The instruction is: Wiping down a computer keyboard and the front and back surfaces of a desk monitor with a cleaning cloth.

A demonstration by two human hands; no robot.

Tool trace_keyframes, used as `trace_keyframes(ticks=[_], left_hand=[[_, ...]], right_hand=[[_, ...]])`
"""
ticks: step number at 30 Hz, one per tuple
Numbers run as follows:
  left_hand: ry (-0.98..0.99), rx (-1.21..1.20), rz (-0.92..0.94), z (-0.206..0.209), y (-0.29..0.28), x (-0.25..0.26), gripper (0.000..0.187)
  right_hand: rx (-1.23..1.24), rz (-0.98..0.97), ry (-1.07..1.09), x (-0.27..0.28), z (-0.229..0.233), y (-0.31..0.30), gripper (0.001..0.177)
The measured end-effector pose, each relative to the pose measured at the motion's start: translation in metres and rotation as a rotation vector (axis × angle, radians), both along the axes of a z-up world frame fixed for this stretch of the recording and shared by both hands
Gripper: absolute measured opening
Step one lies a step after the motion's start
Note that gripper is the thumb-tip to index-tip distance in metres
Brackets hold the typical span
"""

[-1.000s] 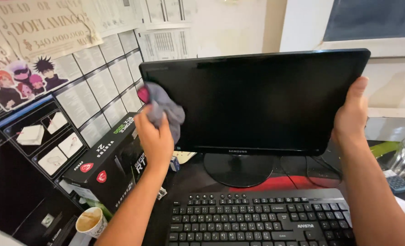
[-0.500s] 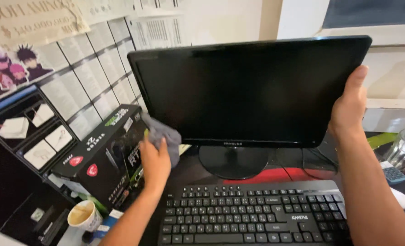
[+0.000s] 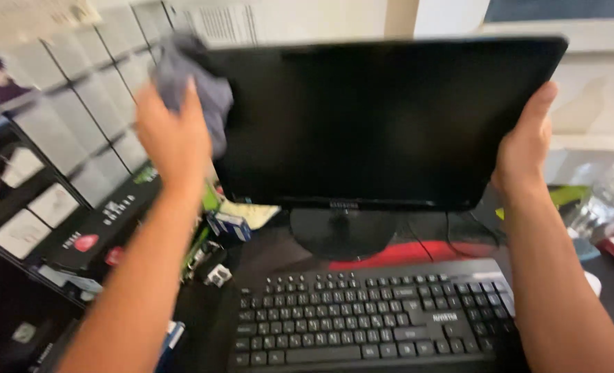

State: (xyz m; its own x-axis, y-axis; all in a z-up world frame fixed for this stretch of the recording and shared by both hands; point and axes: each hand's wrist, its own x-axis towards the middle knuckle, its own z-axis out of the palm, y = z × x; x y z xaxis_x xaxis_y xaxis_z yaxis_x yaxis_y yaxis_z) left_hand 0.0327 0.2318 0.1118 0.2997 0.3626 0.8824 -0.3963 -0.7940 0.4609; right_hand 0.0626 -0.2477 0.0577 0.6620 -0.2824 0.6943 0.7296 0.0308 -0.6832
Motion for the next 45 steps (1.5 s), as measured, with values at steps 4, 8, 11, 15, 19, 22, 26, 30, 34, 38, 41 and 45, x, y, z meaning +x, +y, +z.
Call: trace_keyframes(ticks=[4,8,11,15,19,22,26,30,34,38,41,45], left_hand=[[-0.046,0.241,-0.055,0.047,-0.018,-0.018,0.025],[-0.312,0.480,0.018,0.055,-0.042,-0.016,0.029],[-0.263,0.581,-0.056,0.063,-0.067,-0.006,0.029],[-0.184,0.656,-0.228,0.076,-0.129,0.004,0.034],[-0.181,0.628,-0.410,0.078,-0.224,0.013,0.033],[-0.237,0.571,-0.570,0.073,-0.309,0.032,0.032],[-0.292,0.531,-0.472,0.062,-0.389,0.037,0.025],[-0.197,0.616,-0.449,0.055,-0.415,0.045,0.019],[-0.222,0.575,-0.506,0.068,-0.357,0.041,0.041],[-0.166,0.662,-0.525,0.073,-0.254,0.038,0.042],[-0.256,0.684,-0.475,0.075,-0.168,0.018,0.041],[-0.180,0.646,-0.293,0.080,-0.077,-0.004,0.037]], right_hand=[[0.021,0.024,0.000,0.000,-0.003,-0.004,0.085],[0.003,-0.013,-0.020,0.007,-0.004,-0.006,0.086],[-0.011,-0.043,0.010,0.006,-0.003,-0.003,0.087],[0.019,0.038,0.064,0.006,-0.005,-0.009,0.087],[0.013,0.159,0.094,-0.007,0.003,0.003,0.086],[0.082,0.238,0.061,0.006,-0.009,-0.011,0.082],[0.127,0.103,-0.022,0.030,-0.031,-0.034,0.064],[0.053,-0.045,0.022,0.025,-0.025,-0.028,0.056],[-0.029,-0.149,-0.011,0.030,-0.031,-0.032,0.067],[-0.019,-0.236,0.145,0.005,-0.009,-0.006,0.082],[0.015,-0.152,0.115,-0.002,-0.004,0.004,0.084],[-0.010,-0.097,0.011,0.007,-0.008,-0.002,0.083]])
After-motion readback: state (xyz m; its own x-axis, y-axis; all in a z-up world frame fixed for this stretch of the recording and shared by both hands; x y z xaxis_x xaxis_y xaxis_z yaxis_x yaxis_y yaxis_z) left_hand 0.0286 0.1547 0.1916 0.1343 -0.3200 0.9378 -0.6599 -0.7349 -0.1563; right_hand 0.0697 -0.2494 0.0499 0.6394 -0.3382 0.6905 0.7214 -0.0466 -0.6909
